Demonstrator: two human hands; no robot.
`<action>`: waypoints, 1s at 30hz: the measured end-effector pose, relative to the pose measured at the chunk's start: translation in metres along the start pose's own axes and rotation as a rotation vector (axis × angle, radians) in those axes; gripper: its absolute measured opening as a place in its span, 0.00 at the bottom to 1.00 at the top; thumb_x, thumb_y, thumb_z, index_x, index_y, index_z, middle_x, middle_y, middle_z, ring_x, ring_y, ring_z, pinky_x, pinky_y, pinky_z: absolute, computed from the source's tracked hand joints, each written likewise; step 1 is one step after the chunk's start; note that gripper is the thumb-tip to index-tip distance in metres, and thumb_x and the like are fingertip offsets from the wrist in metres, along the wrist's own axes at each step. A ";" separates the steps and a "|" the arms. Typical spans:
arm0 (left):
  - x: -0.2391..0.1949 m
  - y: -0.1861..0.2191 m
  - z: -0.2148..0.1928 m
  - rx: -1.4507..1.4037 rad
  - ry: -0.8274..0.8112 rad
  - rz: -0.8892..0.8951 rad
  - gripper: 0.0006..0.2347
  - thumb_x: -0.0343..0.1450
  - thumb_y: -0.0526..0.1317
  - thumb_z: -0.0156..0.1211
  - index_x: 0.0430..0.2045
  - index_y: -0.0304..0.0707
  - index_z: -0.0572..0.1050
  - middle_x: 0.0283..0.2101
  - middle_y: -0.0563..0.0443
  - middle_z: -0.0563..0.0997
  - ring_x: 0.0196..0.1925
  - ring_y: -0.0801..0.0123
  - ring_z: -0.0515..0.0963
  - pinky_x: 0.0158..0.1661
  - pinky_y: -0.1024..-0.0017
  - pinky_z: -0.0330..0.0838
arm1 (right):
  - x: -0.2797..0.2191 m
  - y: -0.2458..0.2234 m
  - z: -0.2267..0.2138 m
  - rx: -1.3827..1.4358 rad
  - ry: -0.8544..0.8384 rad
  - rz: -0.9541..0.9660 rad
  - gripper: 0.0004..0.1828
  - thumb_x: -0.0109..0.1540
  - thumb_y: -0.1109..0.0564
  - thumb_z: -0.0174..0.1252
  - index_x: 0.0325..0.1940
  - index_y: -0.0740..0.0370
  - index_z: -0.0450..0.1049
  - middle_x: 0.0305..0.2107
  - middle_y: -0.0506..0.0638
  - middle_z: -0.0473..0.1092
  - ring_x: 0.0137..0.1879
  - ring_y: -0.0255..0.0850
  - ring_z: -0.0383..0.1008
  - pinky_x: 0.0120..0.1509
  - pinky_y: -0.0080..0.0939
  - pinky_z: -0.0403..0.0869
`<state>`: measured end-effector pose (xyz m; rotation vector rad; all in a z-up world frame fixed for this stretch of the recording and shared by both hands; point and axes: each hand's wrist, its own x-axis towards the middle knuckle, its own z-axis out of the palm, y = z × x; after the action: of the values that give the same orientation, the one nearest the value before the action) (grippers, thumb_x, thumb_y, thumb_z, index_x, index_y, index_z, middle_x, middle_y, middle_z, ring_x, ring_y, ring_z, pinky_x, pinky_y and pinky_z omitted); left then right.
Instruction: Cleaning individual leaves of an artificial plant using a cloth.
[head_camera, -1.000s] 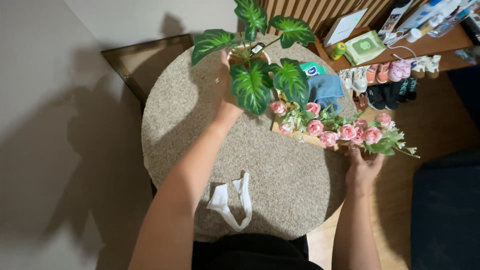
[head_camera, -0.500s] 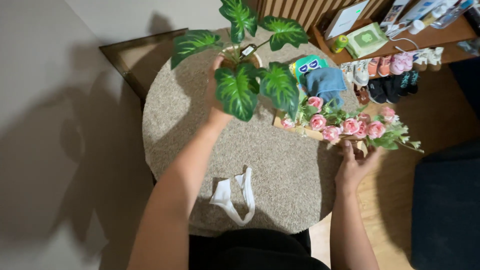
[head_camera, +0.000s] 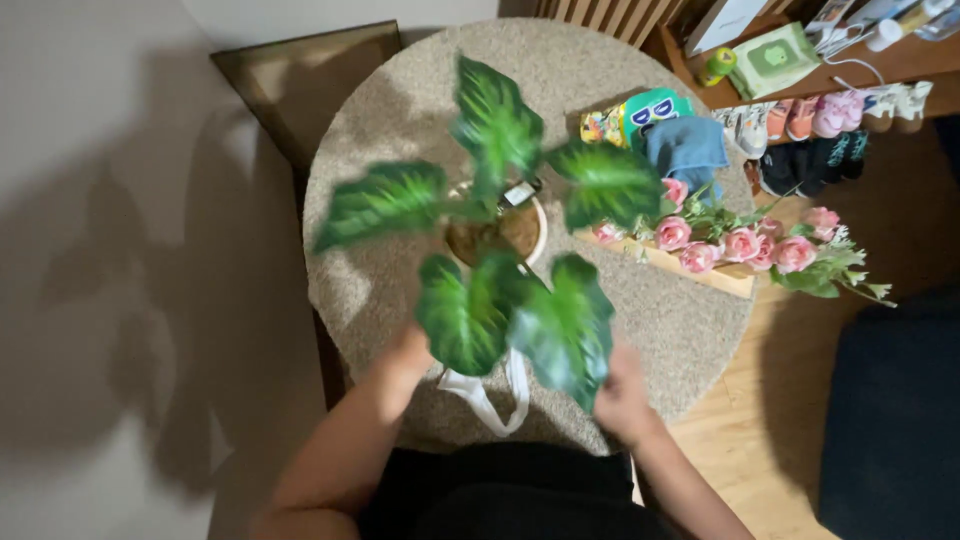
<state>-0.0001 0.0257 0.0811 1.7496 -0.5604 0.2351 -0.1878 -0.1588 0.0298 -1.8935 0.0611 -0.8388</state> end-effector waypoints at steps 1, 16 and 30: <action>-0.006 0.004 -0.003 0.002 -0.020 -0.014 0.32 0.64 0.36 0.68 0.64 0.41 0.60 0.62 0.34 0.66 0.60 0.41 0.68 0.61 0.50 0.67 | 0.003 -0.013 0.004 -0.114 -0.340 -0.087 0.17 0.56 0.50 0.68 0.42 0.63 0.80 0.37 0.62 0.76 0.44 0.58 0.76 0.51 0.55 0.72; -0.049 0.001 -0.048 0.045 -0.004 0.089 0.37 0.59 0.36 0.74 0.65 0.40 0.63 0.63 0.31 0.65 0.65 0.34 0.67 0.64 0.46 0.61 | 0.029 -0.031 0.018 -0.581 -0.852 0.433 0.23 0.67 0.36 0.51 0.61 0.43 0.77 0.52 0.49 0.79 0.61 0.40 0.77 0.74 0.45 0.69; -0.028 0.038 -0.037 0.142 0.273 0.800 0.07 0.74 0.40 0.59 0.37 0.44 0.85 0.41 0.51 0.84 0.50 0.56 0.80 0.55 0.60 0.78 | 0.064 -0.025 0.042 -0.477 -0.761 0.223 0.21 0.68 0.41 0.52 0.61 0.48 0.75 0.52 0.52 0.77 0.60 0.42 0.77 0.71 0.45 0.70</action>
<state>-0.0378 0.0613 0.1112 1.5095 -1.0366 1.0752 -0.1232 -0.1389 0.0732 -2.4841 0.0006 0.0989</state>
